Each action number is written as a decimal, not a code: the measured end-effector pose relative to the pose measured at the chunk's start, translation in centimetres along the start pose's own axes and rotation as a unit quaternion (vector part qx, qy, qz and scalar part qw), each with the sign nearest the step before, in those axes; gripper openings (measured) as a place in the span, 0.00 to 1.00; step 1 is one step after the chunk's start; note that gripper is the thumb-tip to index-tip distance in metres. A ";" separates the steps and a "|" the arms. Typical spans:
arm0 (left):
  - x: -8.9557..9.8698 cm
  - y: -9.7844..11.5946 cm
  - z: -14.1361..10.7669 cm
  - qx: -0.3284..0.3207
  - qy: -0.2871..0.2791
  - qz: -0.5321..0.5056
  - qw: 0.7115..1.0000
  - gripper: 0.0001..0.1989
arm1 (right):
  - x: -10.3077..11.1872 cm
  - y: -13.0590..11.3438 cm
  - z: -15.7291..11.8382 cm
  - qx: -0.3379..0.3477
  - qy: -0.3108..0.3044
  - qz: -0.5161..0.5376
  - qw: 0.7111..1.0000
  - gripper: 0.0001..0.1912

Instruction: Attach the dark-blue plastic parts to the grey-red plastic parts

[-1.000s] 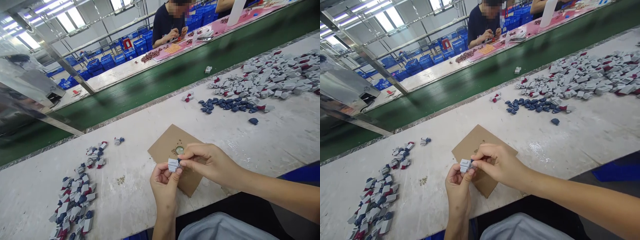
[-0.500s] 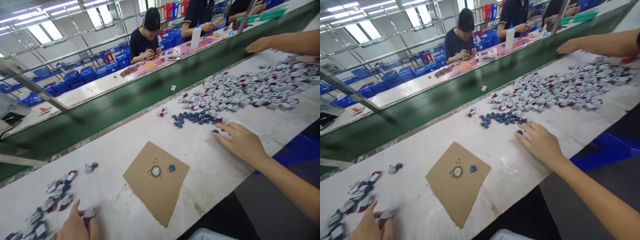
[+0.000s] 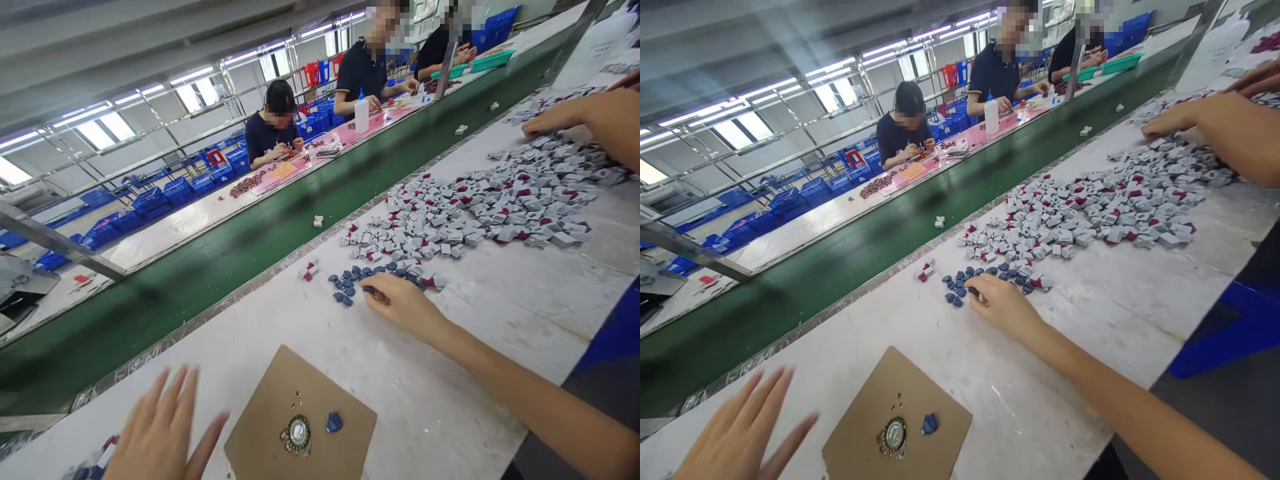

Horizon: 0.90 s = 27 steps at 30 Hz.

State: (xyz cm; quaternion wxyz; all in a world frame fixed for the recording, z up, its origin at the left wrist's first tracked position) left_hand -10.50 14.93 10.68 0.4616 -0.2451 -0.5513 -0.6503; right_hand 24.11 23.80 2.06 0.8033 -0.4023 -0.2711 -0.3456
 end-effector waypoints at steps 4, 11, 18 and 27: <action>-9.8 10.7 12.9 -0.096 -0.090 0.042 0.990 0.24 | -1.9 0.7 0.4 0.041 0.048 0.019 0.998 0.11; -24.5 16.7 24.3 0.036 -0.084 0.034 0.995 0.17 | -1.9 2.5 0.5 0.071 0.155 -0.008 0.985 0.08; -22.2 14.4 23.0 0.108 -0.111 -0.099 0.983 0.16 | -2.3 3.1 0.6 0.059 0.164 0.019 0.984 0.08; -7.4 5.8 3.2 0.216 -0.115 -0.397 0.884 0.15 | -0.6 -4.6 -2.8 0.041 0.047 0.164 0.985 0.05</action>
Point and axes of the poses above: each hand's wrist, its own z-axis towards the middle knuckle, its own x-axis out of the back of the hand, y = z × x, the point moved 1 cm from there along z, towards the middle knuckle, and after that the axes turned 5 degrees about y, right-handed, at the moved point
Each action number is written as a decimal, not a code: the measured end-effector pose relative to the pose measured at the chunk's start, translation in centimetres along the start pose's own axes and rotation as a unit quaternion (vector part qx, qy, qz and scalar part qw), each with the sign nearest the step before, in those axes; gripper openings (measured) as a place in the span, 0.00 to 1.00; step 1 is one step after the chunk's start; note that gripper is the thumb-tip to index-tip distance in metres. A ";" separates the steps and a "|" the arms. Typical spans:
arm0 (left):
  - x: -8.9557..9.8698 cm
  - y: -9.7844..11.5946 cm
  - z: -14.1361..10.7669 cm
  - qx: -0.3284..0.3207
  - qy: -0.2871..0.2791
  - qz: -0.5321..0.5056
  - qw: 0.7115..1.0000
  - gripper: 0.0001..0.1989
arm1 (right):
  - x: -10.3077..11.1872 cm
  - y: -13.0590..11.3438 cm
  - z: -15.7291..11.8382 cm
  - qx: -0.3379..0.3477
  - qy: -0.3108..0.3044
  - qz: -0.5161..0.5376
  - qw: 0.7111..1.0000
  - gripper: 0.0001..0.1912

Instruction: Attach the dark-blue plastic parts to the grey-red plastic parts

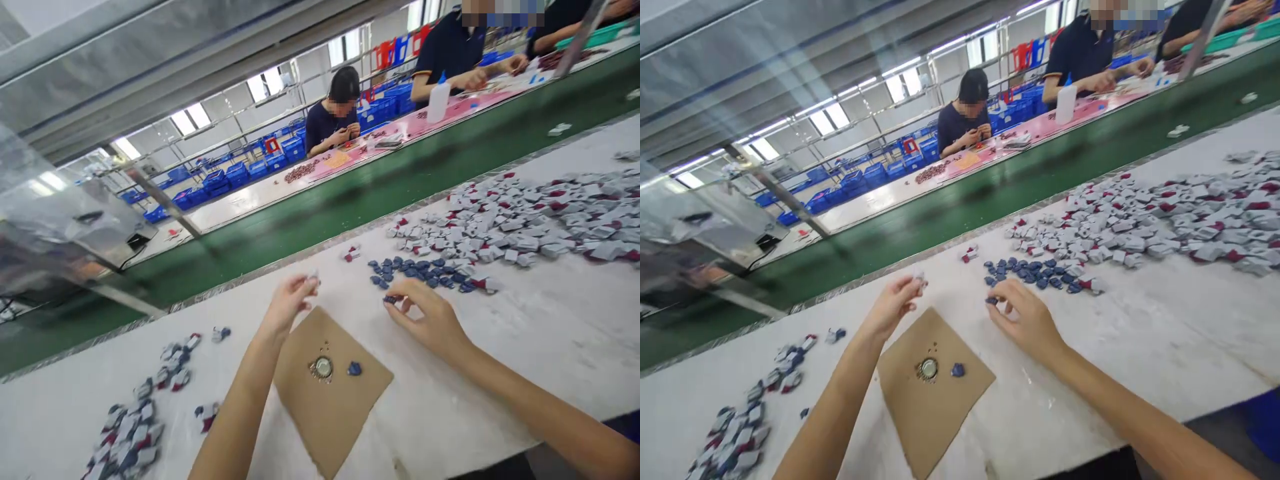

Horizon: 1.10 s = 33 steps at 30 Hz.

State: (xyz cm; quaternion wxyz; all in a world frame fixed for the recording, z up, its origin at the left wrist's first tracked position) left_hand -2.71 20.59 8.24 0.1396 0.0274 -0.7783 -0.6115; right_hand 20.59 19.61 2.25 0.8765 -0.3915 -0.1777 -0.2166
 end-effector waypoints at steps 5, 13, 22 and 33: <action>5.3 -6.0 -10.5 0.086 0.080 -0.153 0.981 0.18 | -3.2 -7.5 -3.1 0.041 -0.166 0.159 0.972 0.11; 5.2 -11.0 -15.6 0.098 0.174 -0.303 0.932 0.15 | -7.2 -8.2 -3.5 0.071 -0.162 0.059 0.982 0.07; 4.8 -11.3 -15.9 0.080 0.173 -0.328 0.925 0.13 | -5.5 -8.1 -2.6 0.139 -0.212 -0.068 0.965 0.08; 5.4 -12.4 -15.8 0.061 0.103 -0.287 0.950 0.11 | -7.2 -9.5 -0.8 0.135 -0.375 -0.199 0.895 0.05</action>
Point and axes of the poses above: each hand's wrist, its own z-axis towards the middle knuckle, its own x-axis out of the back of the hand, y = z × x, the point moved 1 cm from there along z, towards the middle knuckle, and after that the axes turned 5 degrees about y, right-handed, at the moved point
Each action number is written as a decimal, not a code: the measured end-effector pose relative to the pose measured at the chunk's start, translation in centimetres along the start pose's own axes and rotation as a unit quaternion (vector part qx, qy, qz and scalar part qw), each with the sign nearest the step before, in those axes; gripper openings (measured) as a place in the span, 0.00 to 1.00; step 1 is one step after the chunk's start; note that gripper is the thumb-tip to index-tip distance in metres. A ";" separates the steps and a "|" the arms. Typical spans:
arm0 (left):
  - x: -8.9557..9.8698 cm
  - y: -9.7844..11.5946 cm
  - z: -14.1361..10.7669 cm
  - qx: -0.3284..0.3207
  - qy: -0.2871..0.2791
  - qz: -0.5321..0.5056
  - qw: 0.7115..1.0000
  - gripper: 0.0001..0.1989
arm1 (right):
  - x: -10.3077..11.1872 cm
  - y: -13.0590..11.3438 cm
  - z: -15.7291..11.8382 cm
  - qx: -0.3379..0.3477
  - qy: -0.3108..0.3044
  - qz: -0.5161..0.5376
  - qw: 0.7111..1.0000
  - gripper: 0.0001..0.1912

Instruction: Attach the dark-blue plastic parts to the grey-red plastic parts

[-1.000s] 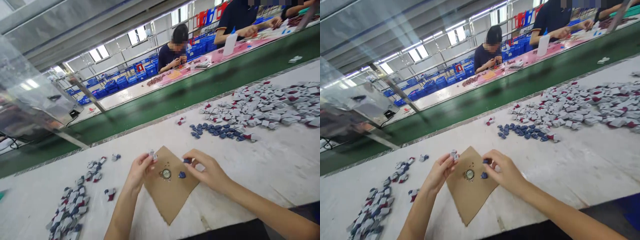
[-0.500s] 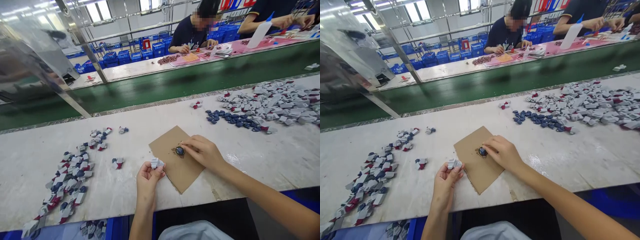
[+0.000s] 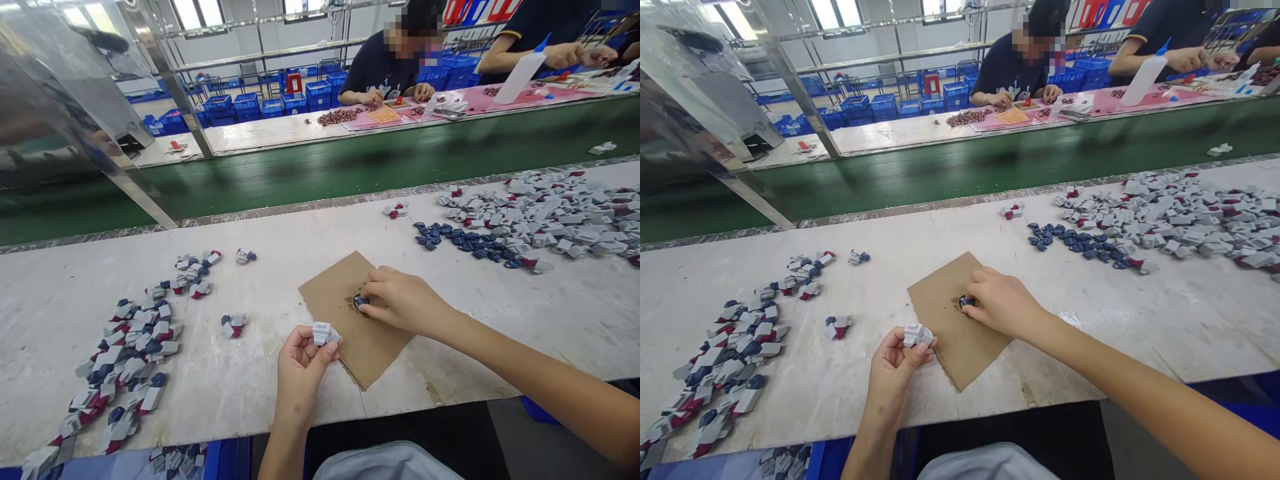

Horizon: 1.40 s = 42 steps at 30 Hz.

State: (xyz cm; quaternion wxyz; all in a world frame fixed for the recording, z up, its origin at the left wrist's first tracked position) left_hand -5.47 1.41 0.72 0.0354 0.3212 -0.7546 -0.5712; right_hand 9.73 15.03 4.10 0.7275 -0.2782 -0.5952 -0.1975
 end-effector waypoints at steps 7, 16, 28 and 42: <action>-0.6 -0.3 -0.2 -0.016 -0.015 0.066 0.998 0.09 | 0.1 -0.1 0.3 -0.001 -0.027 0.003 1.000 0.04; -2.1 -0.6 -0.3 -0.055 -0.009 0.230 0.972 0.05 | 0.4 0.5 0.2 -0.038 -0.040 0.122 0.991 0.08; -2.7 0.8 -0.6 -0.027 0.017 0.075 0.997 0.10 | 2.6 0.3 -1.4 -0.171 -0.126 0.553 0.806 0.15; -4.8 0.7 -1.5 -0.066 0.025 0.129 0.989 0.11 | 0.9 -0.1 -3.6 -0.190 -0.093 0.494 0.843 0.12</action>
Point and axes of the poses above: each hand's wrist, its own z-axis towards the middle knuckle, its own x-axis out of the back of the hand, y = z × x, the point moved 1 cm from there along z, towards the middle knuckle, and after that the axes turned 5 degrees about y, right-handed, at the moved point
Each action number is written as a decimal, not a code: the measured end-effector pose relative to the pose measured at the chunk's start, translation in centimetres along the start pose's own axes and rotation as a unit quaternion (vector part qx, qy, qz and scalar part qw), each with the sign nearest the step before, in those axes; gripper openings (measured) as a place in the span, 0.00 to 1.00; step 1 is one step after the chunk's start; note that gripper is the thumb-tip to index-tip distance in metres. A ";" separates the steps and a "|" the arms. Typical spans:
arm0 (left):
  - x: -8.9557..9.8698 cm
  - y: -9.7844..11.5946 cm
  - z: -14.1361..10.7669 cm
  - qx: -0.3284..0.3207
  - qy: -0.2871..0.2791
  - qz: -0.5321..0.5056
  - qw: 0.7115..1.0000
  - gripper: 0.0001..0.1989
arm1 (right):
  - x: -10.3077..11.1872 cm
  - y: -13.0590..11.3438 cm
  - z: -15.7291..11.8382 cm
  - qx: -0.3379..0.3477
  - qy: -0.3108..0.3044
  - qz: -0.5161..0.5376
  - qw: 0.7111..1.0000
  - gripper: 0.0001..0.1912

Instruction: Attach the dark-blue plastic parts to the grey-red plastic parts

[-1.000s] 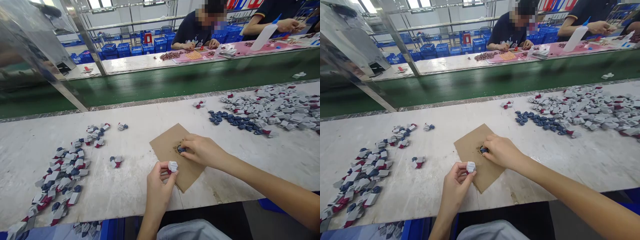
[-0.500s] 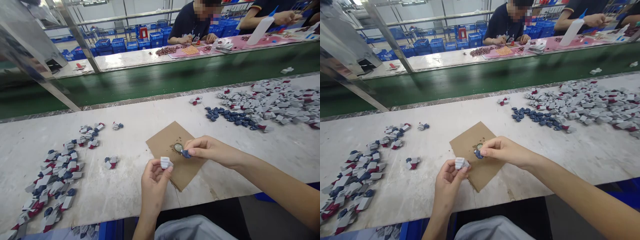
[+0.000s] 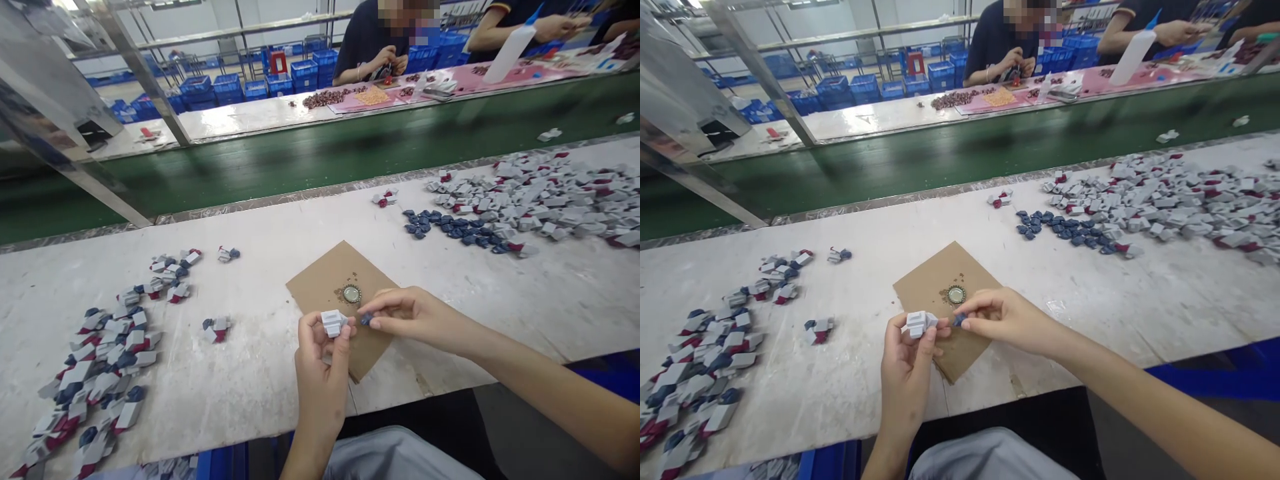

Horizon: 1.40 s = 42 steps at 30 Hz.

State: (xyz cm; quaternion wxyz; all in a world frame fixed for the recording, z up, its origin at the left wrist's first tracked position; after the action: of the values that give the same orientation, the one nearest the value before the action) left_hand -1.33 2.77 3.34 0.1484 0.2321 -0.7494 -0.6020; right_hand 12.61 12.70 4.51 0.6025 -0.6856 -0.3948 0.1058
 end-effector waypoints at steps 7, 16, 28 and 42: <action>0.2 -1.3 0.3 -0.036 -0.026 0.100 0.994 0.07 | -1.2 1.9 -1.3 0.093 0.120 -0.187 0.970 0.07; -0.3 -2.9 -0.2 -0.206 -0.078 0.222 0.950 0.14 | -2.3 2.8 -1.4 0.337 0.224 -0.360 0.841 0.11; -0.5 -3.4 -0.2 -0.343 -0.100 0.340 0.870 0.21 | -1.5 3.9 -1.4 0.347 0.228 -0.477 0.775 0.18; -1.2 -1.6 0.0 -0.013 0.003 0.138 0.990 0.14 | 10.8 6.2 -1.4 0.115 0.489 -0.373 0.780 0.15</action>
State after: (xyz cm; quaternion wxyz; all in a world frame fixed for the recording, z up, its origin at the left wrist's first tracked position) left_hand -0.07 3.12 1.90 0.2357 0.1262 -0.7657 -0.5850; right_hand 23.23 19.15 2.81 0.7817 -0.3698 -0.2562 -0.4319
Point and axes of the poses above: each hand's wrist, its own z-axis towards the middle knuckle, its own x-axis out of the back of the hand, y = z × x, the point moved 1 cm from there along z, towards the middle knuckle, and after that the axes turned 5 degrees about y, right-handed, at the moved point
